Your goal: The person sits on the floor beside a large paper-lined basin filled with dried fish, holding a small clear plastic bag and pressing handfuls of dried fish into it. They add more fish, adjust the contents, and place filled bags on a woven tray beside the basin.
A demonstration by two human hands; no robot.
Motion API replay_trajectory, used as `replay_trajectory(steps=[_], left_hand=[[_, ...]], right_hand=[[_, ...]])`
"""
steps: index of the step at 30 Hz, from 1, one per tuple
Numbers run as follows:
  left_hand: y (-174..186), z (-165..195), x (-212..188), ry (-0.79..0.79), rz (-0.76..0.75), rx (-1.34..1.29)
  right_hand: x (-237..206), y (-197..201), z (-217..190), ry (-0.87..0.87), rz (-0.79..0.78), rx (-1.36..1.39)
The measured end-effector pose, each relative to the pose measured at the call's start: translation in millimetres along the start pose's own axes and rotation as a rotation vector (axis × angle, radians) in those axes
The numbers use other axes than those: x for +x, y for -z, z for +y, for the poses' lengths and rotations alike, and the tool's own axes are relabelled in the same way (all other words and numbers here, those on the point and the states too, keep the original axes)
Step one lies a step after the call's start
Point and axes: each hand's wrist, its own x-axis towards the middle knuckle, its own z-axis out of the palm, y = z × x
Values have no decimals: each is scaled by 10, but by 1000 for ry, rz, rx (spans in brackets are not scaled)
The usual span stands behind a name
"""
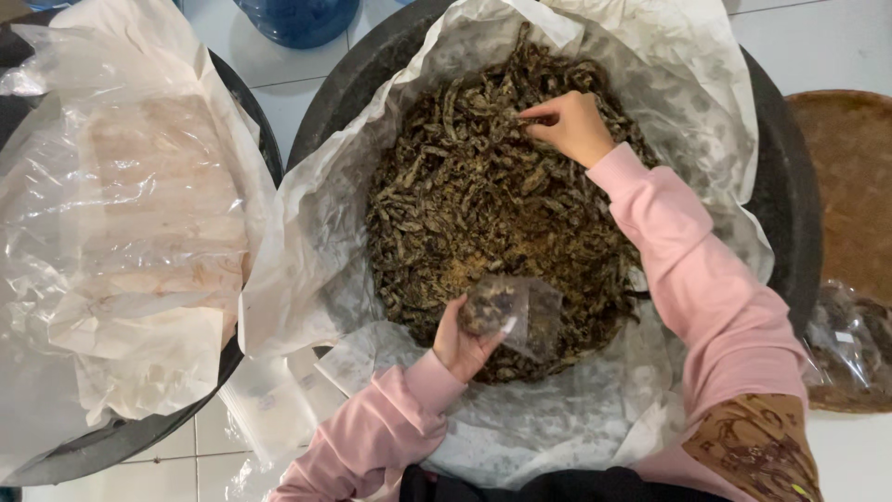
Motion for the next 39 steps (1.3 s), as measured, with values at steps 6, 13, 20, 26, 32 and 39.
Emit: replay_trajectory(steps=[6,13,20,26,32,39], left_hand=[[91,364,320,-261,-83,-102],[-240,817,393,-369,-127,-202],[-534,681,455,-417,-268,-140],[-693,749,297,-465,-339,-207],[-872,579,151,-428,-426,-58],[-920,587,162,-419,-402,145]], right_hand=[[-969,453,-389,-3,-59,398],[-1743,703,-988,-56,-231,828],[-1866,329,-867,-166,-198,1010],[-1793,308,-843,-141,-244,876],[-1849,398,-938,30,-164,160],[-1805,213,-996,569,20,27]])
